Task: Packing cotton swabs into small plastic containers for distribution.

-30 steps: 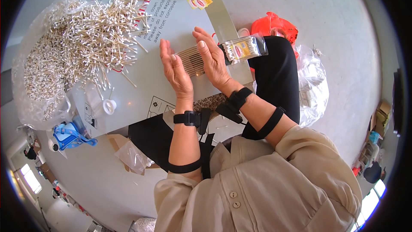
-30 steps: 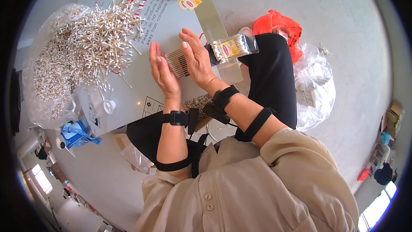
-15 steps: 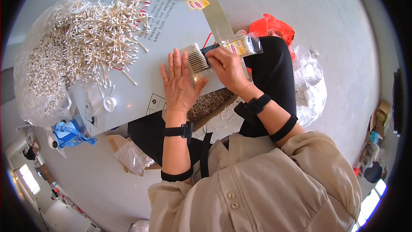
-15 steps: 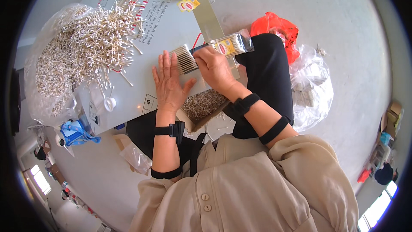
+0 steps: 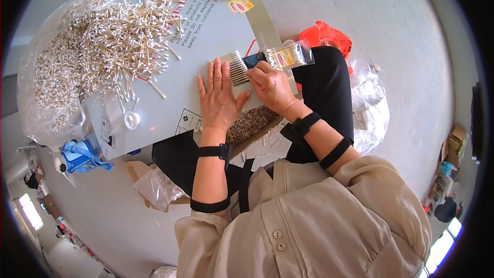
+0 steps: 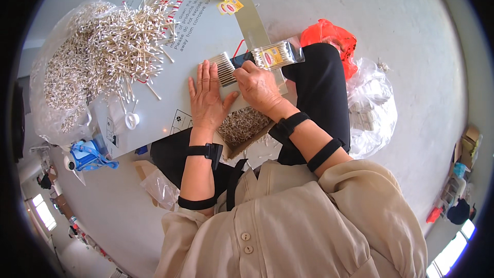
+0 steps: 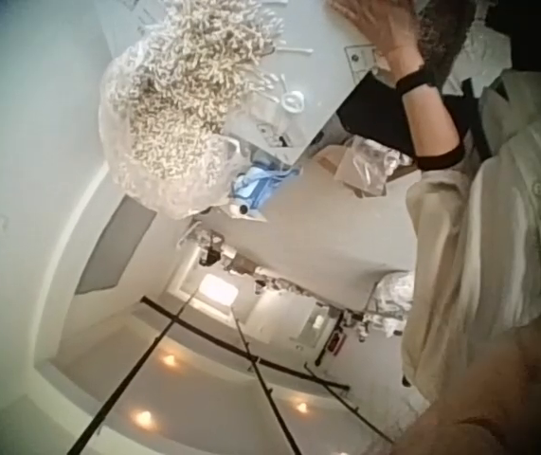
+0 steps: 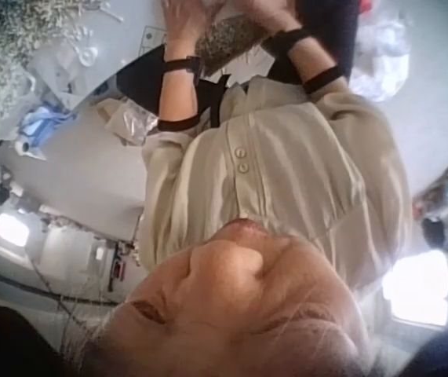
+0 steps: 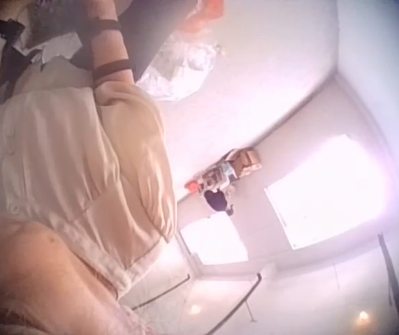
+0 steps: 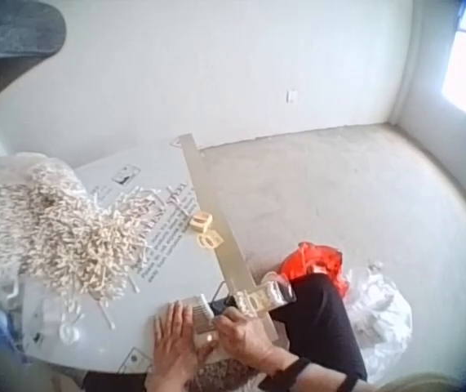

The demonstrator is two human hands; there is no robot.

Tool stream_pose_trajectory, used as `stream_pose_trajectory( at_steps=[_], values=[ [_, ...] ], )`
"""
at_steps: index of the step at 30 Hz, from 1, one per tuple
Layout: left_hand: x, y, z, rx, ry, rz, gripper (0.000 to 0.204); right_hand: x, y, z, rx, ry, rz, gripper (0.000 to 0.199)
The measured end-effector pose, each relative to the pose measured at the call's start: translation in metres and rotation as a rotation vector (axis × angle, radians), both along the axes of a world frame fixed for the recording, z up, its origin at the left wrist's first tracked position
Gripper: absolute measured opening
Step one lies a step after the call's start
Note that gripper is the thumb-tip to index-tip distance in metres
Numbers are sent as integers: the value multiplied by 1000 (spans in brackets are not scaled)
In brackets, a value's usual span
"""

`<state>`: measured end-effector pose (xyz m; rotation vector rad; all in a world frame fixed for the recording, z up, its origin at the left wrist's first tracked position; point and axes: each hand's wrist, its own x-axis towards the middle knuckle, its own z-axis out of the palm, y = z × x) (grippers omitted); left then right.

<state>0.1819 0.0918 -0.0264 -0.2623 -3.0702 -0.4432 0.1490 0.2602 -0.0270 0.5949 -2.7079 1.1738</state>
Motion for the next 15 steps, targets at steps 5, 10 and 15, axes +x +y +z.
stream_pose_trajectory(
  at_steps=[5,10,15],
  values=[
    [-1,0,-1,-13,7,4,92,0,2,-2,8,2,74,4],
    [0,-1,-2,-17,11,5,91,-4,-4,2,-61,13,-20,5],
    [-1,0,-2,-22,11,3,92,-6,-5,0,-1,11,-24,4]
  ],
)
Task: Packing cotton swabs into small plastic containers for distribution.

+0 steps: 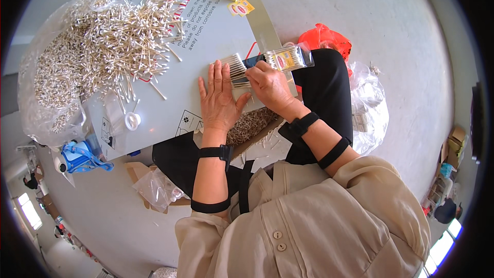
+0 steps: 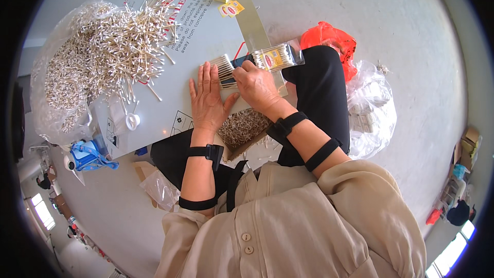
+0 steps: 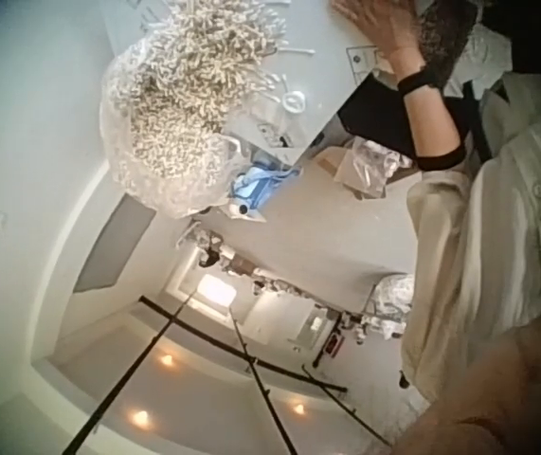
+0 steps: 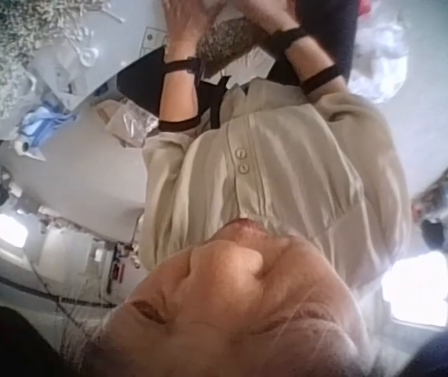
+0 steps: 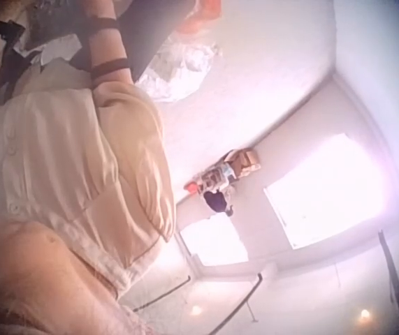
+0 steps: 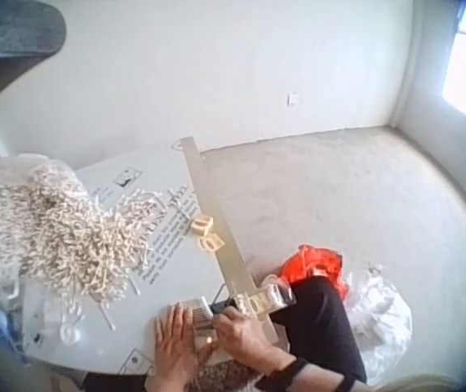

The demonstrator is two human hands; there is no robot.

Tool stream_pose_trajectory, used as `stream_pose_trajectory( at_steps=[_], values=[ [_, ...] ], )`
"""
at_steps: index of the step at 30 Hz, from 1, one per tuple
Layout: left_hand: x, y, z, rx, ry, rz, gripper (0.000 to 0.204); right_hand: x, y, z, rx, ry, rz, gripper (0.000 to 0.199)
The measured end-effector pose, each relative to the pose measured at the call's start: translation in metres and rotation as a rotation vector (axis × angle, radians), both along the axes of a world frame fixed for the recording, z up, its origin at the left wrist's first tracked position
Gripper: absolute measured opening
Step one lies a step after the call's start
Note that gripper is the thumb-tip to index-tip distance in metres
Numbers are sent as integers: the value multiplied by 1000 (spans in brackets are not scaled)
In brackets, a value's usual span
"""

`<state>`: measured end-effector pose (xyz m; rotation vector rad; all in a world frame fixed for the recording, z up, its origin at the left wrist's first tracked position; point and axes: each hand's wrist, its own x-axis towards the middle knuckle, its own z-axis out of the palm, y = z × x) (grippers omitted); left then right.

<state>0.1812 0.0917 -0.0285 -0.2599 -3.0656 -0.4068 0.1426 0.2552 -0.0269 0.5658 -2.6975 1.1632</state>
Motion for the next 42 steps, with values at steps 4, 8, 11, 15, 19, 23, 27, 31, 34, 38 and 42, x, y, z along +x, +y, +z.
stream_pose_trajectory(
  at_steps=[4,8,11,15,19,23,27,31,34,38,42],
  values=[
    [0,-1,-1,12,-7,0,91,1,1,0,12,-42,31,5],
    [0,-1,-1,21,-4,4,90,-4,-4,6,-37,-24,-16,7],
    [0,0,1,8,-6,2,89,-11,-5,6,-35,-4,-17,8],
    [0,0,1,18,-11,5,89,-15,-8,6,-4,-14,-6,8],
    [0,0,1,27,-10,3,89,-16,-9,0,20,6,-15,8],
    [0,-1,1,28,-4,3,89,-13,-8,-1,54,-22,13,8],
    [0,0,1,36,-13,6,89,-16,-10,1,25,-20,-5,9],
    [0,0,0,41,-2,5,88,-24,-14,3,12,4,-39,9],
    [0,-1,0,39,-11,6,88,-26,-14,1,33,-2,-30,9],
    [0,0,0,46,-3,2,88,-24,-13,-3,73,-31,14,10],
    [0,-1,1,39,-11,5,88,-27,-15,1,38,-21,-6,10]
  ],
)
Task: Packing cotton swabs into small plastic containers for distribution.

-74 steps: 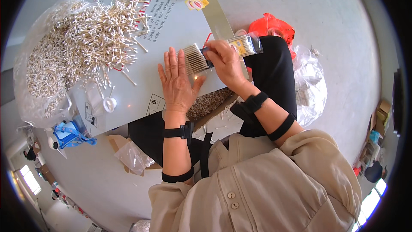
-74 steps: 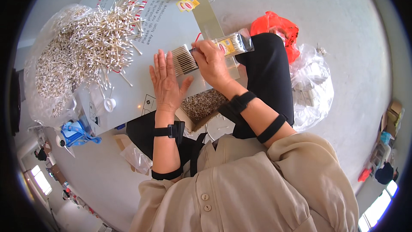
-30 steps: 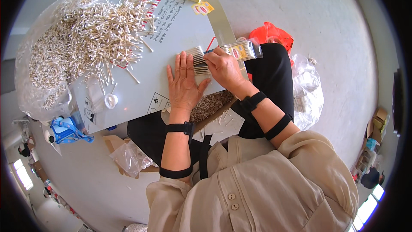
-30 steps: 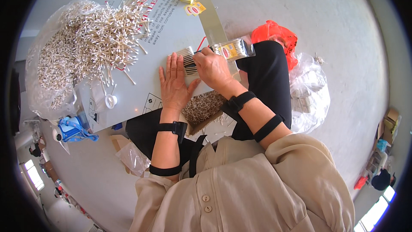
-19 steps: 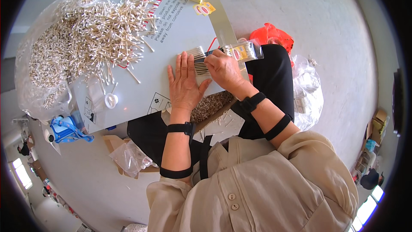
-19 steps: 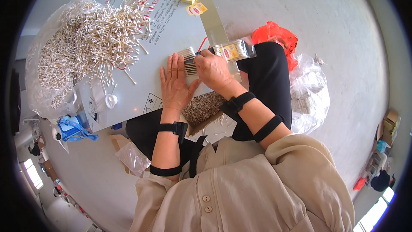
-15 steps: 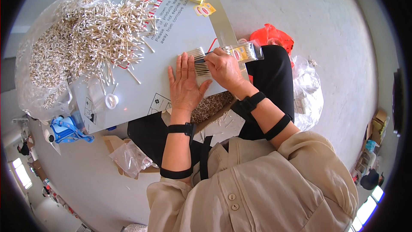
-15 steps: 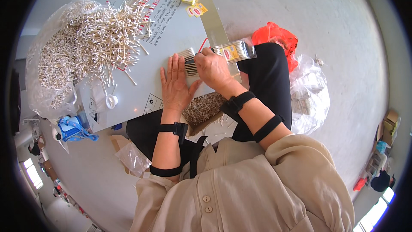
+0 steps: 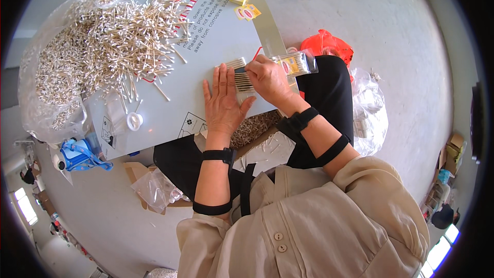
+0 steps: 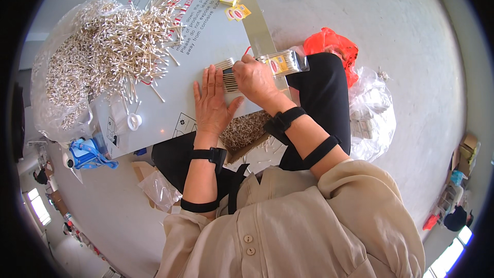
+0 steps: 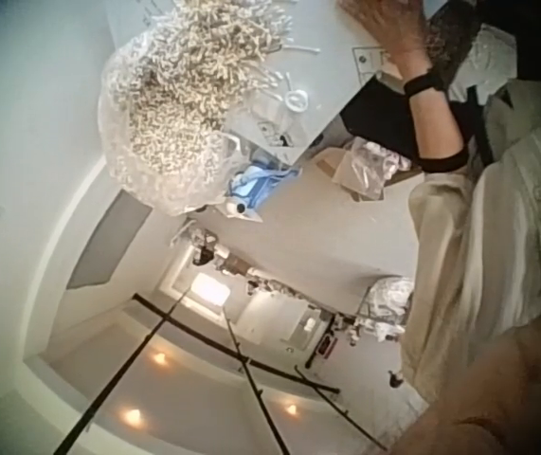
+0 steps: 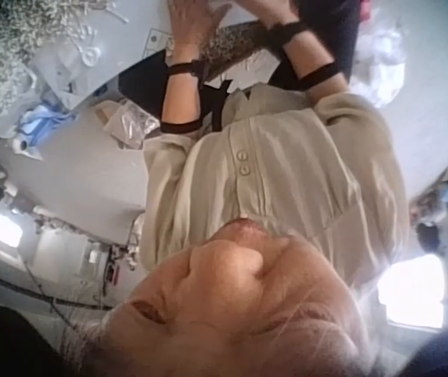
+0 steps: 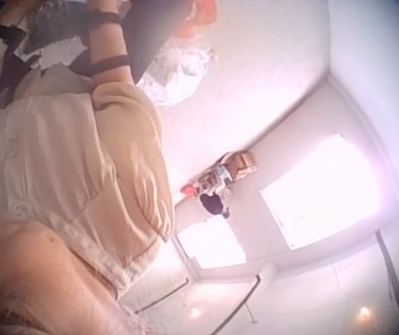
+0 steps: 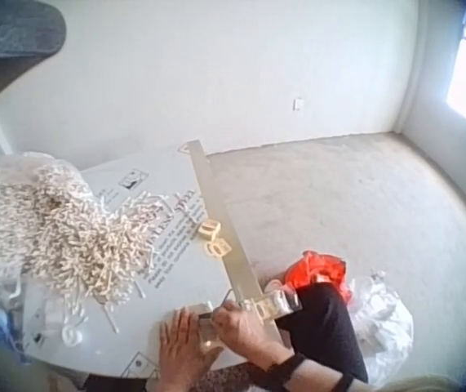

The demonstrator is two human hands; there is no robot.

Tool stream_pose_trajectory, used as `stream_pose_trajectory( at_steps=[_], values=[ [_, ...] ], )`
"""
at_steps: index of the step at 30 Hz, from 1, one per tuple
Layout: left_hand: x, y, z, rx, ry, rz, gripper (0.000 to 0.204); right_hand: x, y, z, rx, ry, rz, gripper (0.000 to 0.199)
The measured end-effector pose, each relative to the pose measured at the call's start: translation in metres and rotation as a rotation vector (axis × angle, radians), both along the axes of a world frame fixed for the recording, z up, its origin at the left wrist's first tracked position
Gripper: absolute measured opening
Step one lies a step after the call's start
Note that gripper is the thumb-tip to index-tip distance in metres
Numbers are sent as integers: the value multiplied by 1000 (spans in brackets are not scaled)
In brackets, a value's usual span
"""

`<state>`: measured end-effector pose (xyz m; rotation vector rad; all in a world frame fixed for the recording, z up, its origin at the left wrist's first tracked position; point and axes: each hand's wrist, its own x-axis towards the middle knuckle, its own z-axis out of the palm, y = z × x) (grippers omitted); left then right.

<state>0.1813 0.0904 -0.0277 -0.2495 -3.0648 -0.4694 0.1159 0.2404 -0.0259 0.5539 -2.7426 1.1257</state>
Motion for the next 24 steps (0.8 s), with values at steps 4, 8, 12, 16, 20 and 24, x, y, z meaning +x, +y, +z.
stream_pose_trajectory(
  at_steps=[4,8,12,16,20,24],
  values=[
    [0,0,-1,-22,10,3,87,-11,-4,6,-17,-24,-24,9],
    [0,1,-1,-18,10,3,87,-22,-5,3,47,-19,3,8],
    [1,1,-2,2,31,3,86,-23,-4,1,79,-8,30,7],
    [0,1,-1,15,30,8,86,-18,-1,-1,102,-4,79,6],
    [1,0,-1,9,30,12,87,-29,-5,-1,44,7,84,7],
    [0,2,-1,4,10,-2,85,-60,-11,-7,78,33,130,7]
  ],
)
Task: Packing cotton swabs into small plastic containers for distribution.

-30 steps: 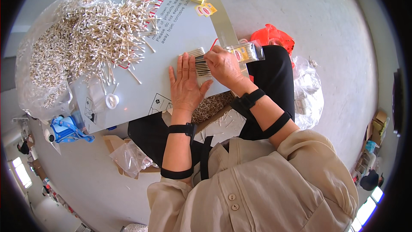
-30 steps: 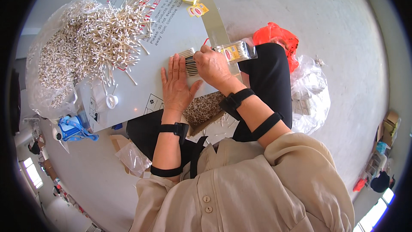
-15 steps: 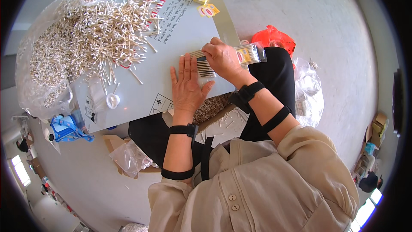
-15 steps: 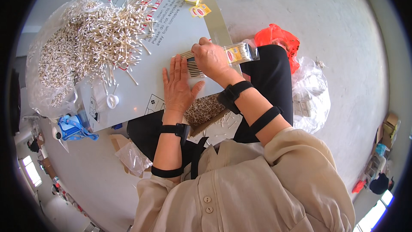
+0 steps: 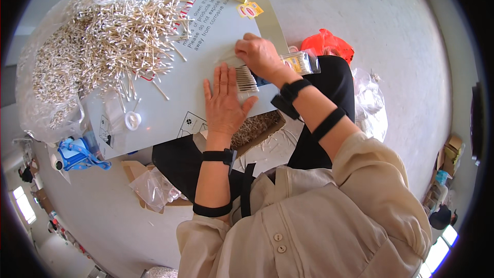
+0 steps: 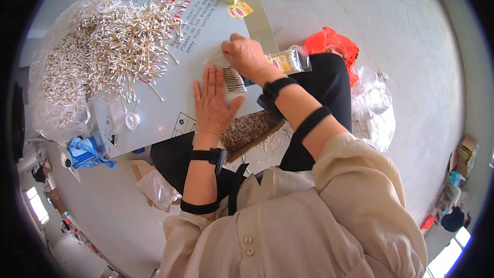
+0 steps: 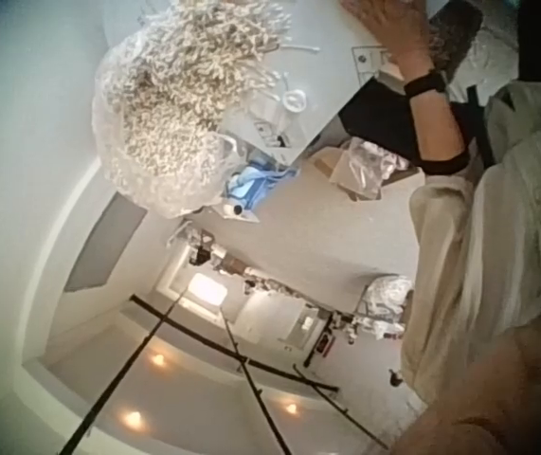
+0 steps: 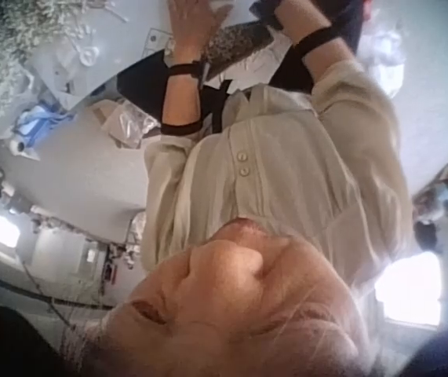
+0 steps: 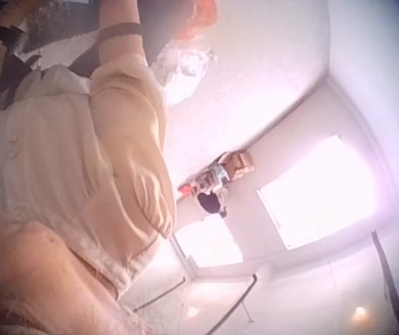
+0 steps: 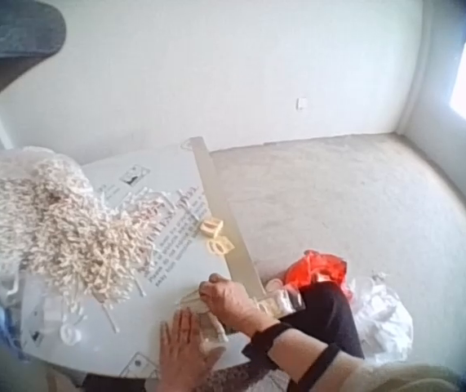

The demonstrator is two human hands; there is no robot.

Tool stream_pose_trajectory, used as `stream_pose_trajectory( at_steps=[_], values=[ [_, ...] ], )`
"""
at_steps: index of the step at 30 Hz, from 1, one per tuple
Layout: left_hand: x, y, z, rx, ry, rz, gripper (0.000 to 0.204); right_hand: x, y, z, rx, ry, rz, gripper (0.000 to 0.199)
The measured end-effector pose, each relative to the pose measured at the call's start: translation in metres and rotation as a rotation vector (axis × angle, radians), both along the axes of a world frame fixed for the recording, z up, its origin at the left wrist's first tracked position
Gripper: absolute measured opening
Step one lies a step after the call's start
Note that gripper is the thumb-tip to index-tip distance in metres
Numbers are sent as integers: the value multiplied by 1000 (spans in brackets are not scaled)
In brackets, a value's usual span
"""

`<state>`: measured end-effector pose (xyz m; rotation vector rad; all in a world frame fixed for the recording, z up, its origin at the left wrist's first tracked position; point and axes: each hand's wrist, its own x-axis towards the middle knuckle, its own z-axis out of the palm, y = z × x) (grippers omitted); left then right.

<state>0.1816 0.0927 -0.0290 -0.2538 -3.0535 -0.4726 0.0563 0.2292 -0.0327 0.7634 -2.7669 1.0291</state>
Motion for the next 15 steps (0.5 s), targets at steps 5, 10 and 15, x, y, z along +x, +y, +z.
stream_pose_trajectory(
  at_steps=[5,10,15],
  values=[
    [0,-2,-1,-21,11,-5,81,-19,4,14,50,16,102,11],
    [3,-6,-5,-52,22,-4,74,34,33,25,104,129,326,42],
    [-1,-2,-1,-39,17,13,72,66,46,18,326,165,337,60]
  ],
)
